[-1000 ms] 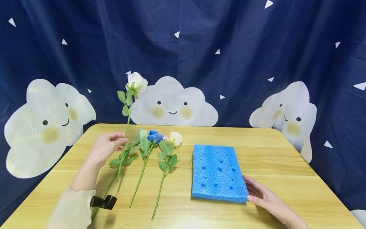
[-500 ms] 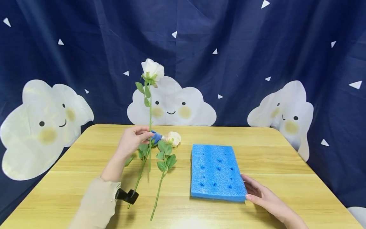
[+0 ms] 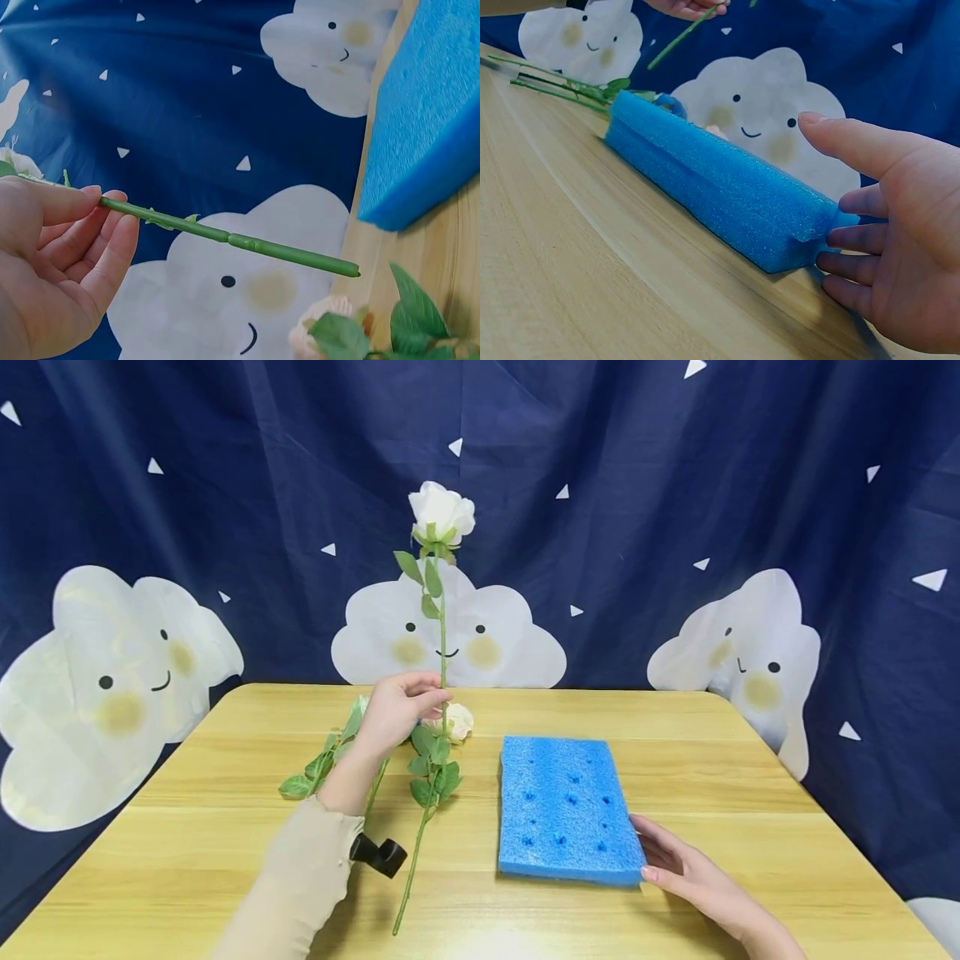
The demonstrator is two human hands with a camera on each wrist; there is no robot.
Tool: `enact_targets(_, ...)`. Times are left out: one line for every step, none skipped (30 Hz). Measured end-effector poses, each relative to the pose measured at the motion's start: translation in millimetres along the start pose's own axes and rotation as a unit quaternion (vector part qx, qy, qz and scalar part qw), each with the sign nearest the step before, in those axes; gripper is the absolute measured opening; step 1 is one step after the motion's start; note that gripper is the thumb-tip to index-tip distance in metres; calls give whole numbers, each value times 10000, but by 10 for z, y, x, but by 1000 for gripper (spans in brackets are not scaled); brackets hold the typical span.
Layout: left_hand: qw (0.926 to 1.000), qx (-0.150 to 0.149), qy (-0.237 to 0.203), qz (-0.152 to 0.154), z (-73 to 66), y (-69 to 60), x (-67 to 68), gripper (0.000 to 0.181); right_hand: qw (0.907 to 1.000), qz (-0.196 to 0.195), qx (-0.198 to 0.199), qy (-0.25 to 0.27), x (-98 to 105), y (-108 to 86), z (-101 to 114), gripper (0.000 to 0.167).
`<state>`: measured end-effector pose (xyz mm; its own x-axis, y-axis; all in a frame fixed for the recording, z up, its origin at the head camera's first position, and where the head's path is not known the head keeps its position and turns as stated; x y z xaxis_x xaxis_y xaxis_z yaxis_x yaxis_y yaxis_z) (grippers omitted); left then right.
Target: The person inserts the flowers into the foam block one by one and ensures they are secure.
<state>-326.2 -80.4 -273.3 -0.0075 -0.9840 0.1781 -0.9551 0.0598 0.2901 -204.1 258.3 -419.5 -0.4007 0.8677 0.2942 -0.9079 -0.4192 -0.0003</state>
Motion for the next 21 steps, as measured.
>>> enact_targets(10000,5,-20,16,-11,12,-27,21,10000,-3,5,2,0,1,3,60)
enact_targets(10000,13,-47,37,-17,26,-54,22,10000,-4,5,1,1,1,4,60)
enact_targets(10000,46,-60,52,-23,38,-81,23,10000,-8,6,5,1,1,5,60)
enact_targets(9999,80,-93,69,-31,50,-110,24,10000,-10,12,7,0,2,6,60)
enact_targets(9998,106,-109,90,-37,62,-139,25,10000,-14,14,8,0,3,5,60)
enact_targets(9998,130,-133,112,-45,77,-173,25,10000,-14,21,5,-1,2,4,60)
enact_targets(9996,164,-162,137,-51,92,-210,25,10000,-23,26,3,0,0,2,60)
enact_targets(9996,186,-152,151,-58,107,-246,25,10000,-34,37,-6,3,-2,2,60)
enact_targets(9996,209,-133,159,-69,121,-284,24,10000,-47,46,-12,3,-4,1,60)
enact_targets(9995,195,-139,188,-83,133,-324,24,10000,-58,56,-20,5,-5,0,59)
enact_targets(9995,177,-123,217,-96,145,-366,23,10000,-68,59,-25,6,-6,-1,60)
enact_targets(9995,161,-128,238,-109,158,-408,22,9999,-74,65,-33,6,-6,0,60)
enact_targets(9995,130,-131,251,-124,168,-448,21,9999,-76,60,-29,6,-6,1,60)
enact_targets(9995,72,-125,276,-142,178,-493,20,10000,-74,49,-24,5,-6,1,60)
enact_targets(9994,40,-162,305,-156,184,-538,20,10000,-69,32,-20,3,-5,1,60)
enact_targets(9993,-7,-181,329,-170,191,-582,20,10000,-61,10,-8,2,-5,3,60)
enact_targets(9992,-29,-204,341,-179,201,-627,20,10000,-54,-23,1,0,-4,4,60)
enact_targets(9991,-68,-223,351,-188,212,-672,20,10000,-44,-66,13,-2,-2,2,60)
enact_targets(9990,-99,-234,359,-197,219,-715,21,9999,-37,-112,27,-3,-2,1,61)
enact_targets(9990,-120,-236,373,-203,227,-758,22,9999,-34,-150,32,-3,-1,-2,61)
enact_targets(9989,-141,-250,383,-208,236,-800,22,9999,-25,-136,24,-6,0,1,61)
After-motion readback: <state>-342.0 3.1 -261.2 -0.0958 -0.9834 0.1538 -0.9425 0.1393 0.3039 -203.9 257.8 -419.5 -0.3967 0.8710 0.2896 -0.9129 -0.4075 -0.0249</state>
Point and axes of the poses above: each hand's wrist, its own y-axis towards the middle knuckle, its own x-axis out of the back of the hand, z = x × y, the point moved 8 cm from there along y, towards the middle knuckle, and after that the axes turned 4 degrees about -z, right-handed, at the moved point
